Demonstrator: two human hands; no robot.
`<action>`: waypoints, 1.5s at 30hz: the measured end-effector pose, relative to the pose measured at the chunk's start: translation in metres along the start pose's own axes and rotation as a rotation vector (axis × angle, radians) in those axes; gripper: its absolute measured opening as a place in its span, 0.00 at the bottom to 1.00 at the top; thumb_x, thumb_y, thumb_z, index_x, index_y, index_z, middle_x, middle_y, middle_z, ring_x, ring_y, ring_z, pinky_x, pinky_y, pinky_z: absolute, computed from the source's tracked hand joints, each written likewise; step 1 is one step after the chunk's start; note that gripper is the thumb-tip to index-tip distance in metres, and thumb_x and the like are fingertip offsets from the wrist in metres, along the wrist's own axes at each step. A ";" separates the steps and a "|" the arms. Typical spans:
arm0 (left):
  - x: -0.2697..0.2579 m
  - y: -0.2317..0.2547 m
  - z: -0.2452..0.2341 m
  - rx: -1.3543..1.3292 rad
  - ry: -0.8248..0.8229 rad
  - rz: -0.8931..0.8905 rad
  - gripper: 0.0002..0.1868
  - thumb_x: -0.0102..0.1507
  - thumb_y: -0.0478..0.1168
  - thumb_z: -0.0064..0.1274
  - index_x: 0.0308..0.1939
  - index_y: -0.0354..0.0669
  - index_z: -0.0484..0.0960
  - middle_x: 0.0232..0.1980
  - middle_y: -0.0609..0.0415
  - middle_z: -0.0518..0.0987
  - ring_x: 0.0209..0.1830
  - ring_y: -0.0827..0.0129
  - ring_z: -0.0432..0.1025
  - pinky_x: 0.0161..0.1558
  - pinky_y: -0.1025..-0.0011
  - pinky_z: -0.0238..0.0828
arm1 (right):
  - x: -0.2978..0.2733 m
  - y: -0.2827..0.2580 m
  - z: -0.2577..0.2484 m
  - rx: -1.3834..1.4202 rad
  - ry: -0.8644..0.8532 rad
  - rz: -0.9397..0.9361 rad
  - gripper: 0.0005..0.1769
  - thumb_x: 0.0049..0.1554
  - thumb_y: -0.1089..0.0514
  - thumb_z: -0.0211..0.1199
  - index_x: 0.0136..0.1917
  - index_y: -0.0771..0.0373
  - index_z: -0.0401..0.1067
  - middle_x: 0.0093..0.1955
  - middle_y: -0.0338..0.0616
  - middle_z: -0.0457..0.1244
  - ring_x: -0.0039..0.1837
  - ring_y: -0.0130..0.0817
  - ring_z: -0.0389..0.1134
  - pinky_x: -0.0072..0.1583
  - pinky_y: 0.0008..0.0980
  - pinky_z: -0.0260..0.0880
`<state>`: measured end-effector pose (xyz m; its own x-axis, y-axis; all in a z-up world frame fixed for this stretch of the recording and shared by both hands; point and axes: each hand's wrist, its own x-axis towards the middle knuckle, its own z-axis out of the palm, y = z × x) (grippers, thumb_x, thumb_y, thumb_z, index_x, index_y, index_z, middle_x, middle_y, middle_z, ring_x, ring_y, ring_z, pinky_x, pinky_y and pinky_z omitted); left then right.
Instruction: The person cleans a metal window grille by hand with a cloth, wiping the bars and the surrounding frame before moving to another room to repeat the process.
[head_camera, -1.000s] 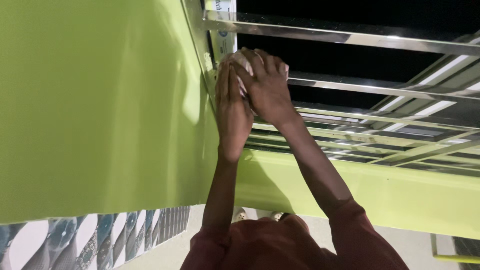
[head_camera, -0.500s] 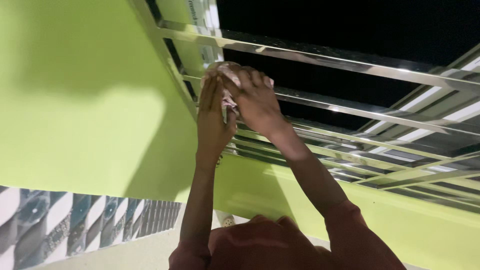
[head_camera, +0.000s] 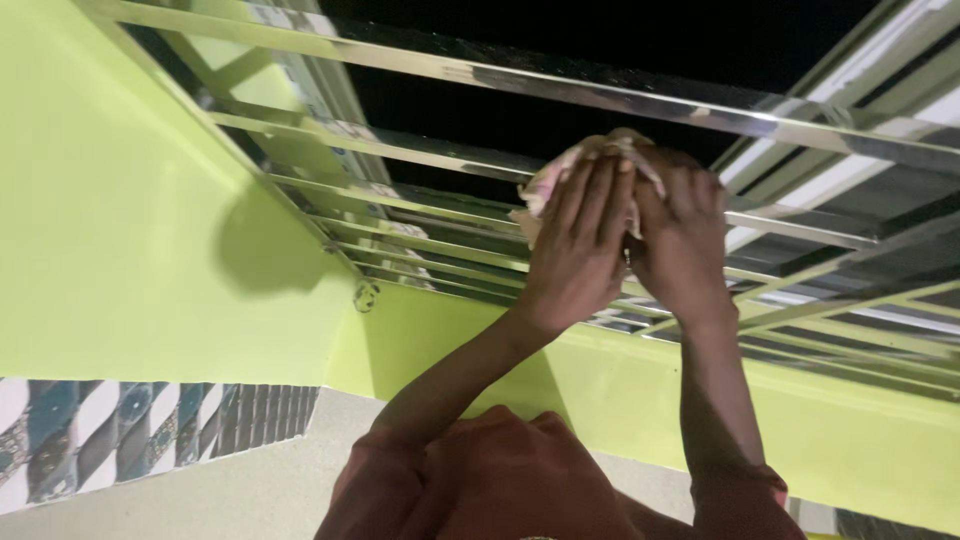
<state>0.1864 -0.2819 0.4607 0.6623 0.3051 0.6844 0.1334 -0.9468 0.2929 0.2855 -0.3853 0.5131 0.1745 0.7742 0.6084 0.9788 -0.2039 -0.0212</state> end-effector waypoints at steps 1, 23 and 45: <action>-0.001 0.009 0.006 -0.038 -0.019 0.011 0.42 0.61 0.35 0.52 0.76 0.25 0.55 0.78 0.28 0.60 0.81 0.39 0.54 0.83 0.45 0.40 | -0.007 0.006 -0.004 -0.003 -0.003 0.008 0.41 0.44 0.66 0.74 0.71 0.63 0.69 0.76 0.48 0.58 0.74 0.52 0.58 0.71 0.49 0.57; 0.012 0.067 0.079 -0.167 0.050 0.184 0.39 0.65 0.30 0.49 0.80 0.42 0.56 0.80 0.38 0.62 0.82 0.48 0.59 0.85 0.50 0.48 | -0.068 0.068 -0.043 -0.119 0.007 0.176 0.37 0.45 0.72 0.68 0.69 0.63 0.70 0.82 0.47 0.56 0.82 0.51 0.54 0.74 0.50 0.54; -0.033 -0.081 -0.045 -0.164 0.178 -0.037 0.40 0.55 0.27 0.48 0.74 0.37 0.67 0.76 0.42 0.68 0.81 0.44 0.59 0.81 0.46 0.53 | 0.034 -0.062 0.060 0.168 0.200 -0.051 0.31 0.45 0.67 0.70 0.64 0.65 0.73 0.78 0.52 0.54 0.79 0.54 0.52 0.74 0.56 0.51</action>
<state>0.1202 -0.2106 0.4447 0.5172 0.3662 0.7736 0.0238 -0.9096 0.4147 0.2371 -0.3103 0.4880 0.1158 0.6438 0.7564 0.9928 -0.0523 -0.1074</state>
